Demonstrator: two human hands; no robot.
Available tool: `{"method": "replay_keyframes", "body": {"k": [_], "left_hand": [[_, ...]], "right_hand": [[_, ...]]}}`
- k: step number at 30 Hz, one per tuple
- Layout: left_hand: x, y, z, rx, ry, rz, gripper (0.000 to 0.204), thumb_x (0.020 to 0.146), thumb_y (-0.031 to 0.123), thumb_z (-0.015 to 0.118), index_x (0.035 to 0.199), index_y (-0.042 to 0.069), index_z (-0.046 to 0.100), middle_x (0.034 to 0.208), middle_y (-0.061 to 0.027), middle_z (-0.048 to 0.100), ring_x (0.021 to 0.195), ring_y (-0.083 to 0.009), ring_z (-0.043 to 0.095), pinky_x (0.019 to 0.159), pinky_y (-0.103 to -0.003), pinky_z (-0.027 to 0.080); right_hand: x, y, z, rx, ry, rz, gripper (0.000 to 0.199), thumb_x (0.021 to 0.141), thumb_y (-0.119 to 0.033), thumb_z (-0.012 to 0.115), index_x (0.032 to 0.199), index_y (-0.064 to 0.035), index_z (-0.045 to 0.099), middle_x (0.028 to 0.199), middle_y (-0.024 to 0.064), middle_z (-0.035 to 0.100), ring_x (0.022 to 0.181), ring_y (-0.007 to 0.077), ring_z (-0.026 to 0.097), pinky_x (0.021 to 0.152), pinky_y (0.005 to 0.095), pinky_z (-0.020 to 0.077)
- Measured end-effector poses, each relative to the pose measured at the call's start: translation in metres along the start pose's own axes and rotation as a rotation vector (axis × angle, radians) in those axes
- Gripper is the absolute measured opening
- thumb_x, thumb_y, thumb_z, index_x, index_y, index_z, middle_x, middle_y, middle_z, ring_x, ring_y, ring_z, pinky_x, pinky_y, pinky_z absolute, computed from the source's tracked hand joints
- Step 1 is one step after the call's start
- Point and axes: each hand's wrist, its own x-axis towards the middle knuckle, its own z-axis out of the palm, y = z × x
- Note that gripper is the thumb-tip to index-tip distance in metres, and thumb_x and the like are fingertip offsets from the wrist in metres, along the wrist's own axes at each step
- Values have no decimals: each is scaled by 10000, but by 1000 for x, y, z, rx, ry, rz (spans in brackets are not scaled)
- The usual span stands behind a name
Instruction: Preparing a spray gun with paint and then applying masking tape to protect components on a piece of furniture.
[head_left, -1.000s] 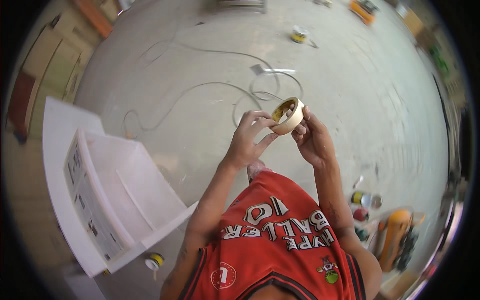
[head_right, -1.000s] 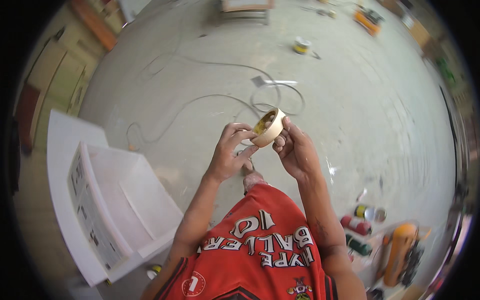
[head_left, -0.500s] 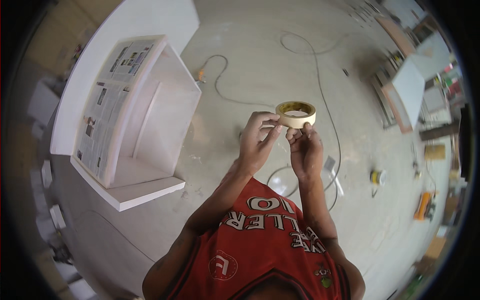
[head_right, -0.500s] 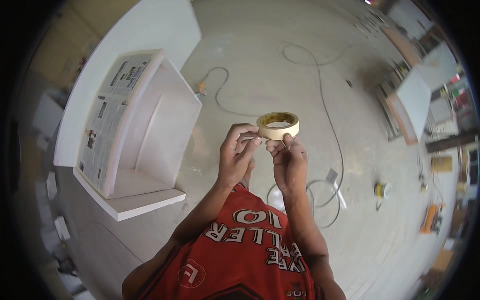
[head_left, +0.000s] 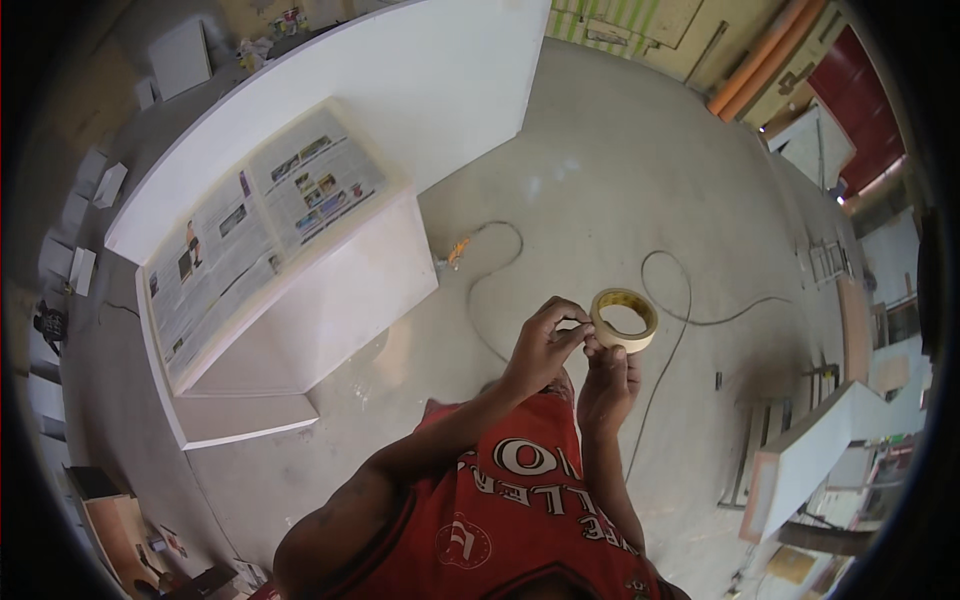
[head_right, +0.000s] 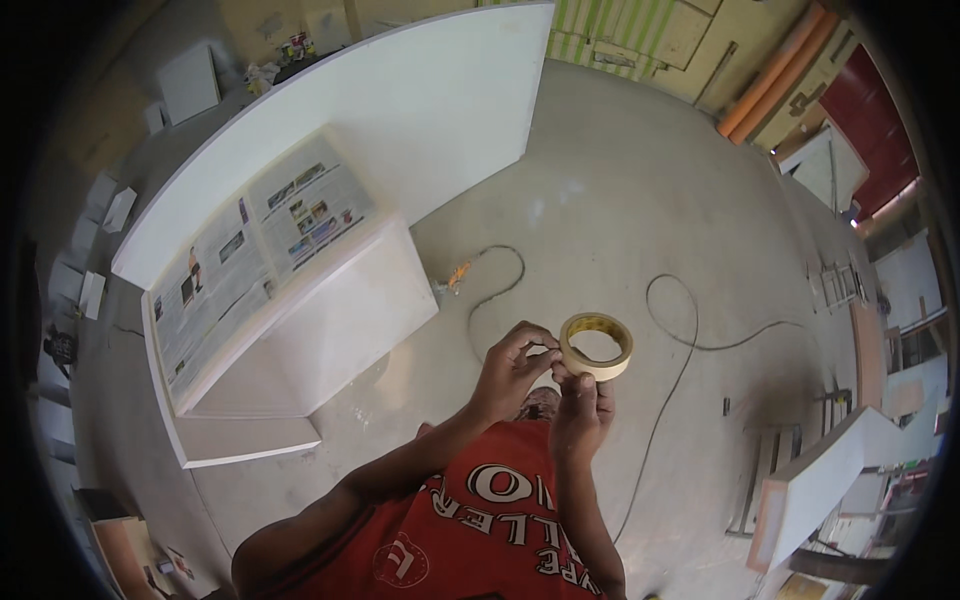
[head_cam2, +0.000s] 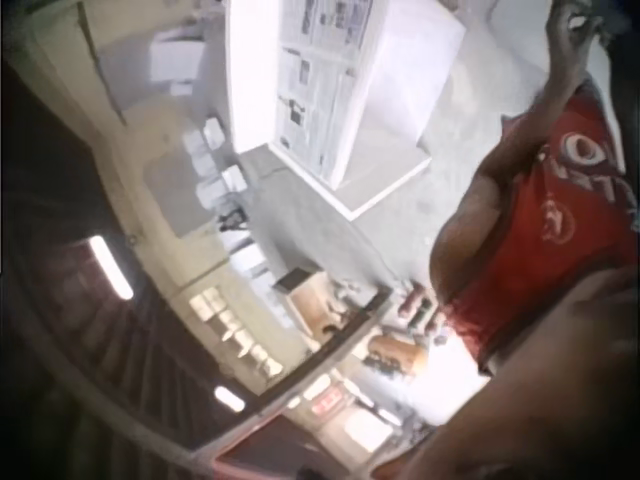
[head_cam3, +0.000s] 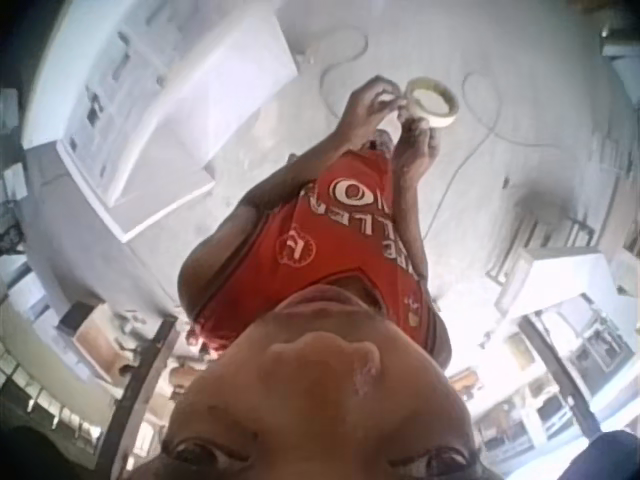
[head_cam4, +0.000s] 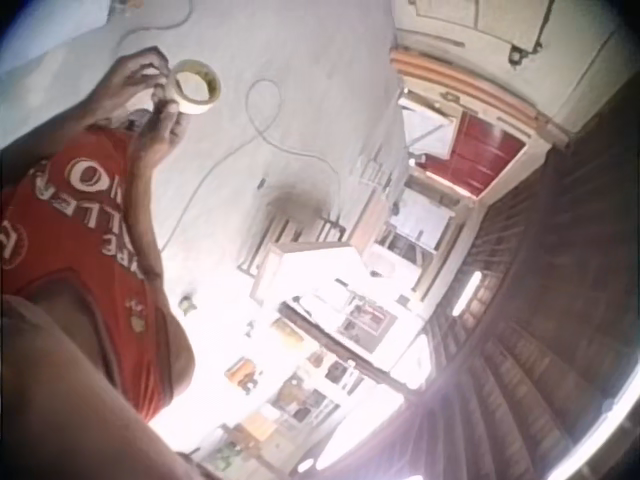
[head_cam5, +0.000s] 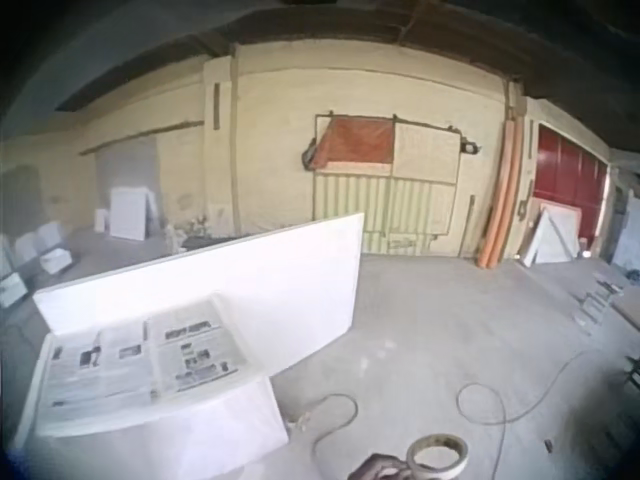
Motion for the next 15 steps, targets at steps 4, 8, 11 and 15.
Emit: {"method": "replay_keyframes", "body": {"k": [4,8,11,15], "left_hand": [[105,-42,-7,-45,38,-51,110,1013,-36,556,1122,-44,546,1077,-87,582,959,-116,649,819,-278,568],[232,-66,-16,-11,179,-90,105,1012,-20,585,1112,-36,555,1069,-79,648,949,-121,670,825,-269,561],[346,-85,-35,194,233,-139,89,1000,-1,629,1072,-32,588,1054,-62,645,974,-110,655,858,-272,547],[480,-102,-45,81,186,-108,85,1004,-1,618,1068,-6,563,993,-41,601,967,-92,605,855,-258,507]], "right_hand": [[118,34,-11,80,-8,79,291,1062,-132,537,1257,77,593,1105,157,705,1030,208,671,961,351,527],[256,63,-4,94,-85,144,275,1069,-96,513,1259,86,590,1117,167,710,1023,210,678,974,351,532],[376,88,10,189,-143,187,277,1072,-107,521,1265,80,587,1119,176,717,1038,228,697,976,362,544],[515,91,33,95,-206,205,279,1077,-137,530,1273,52,590,1112,143,725,1017,192,700,957,338,543]]}}
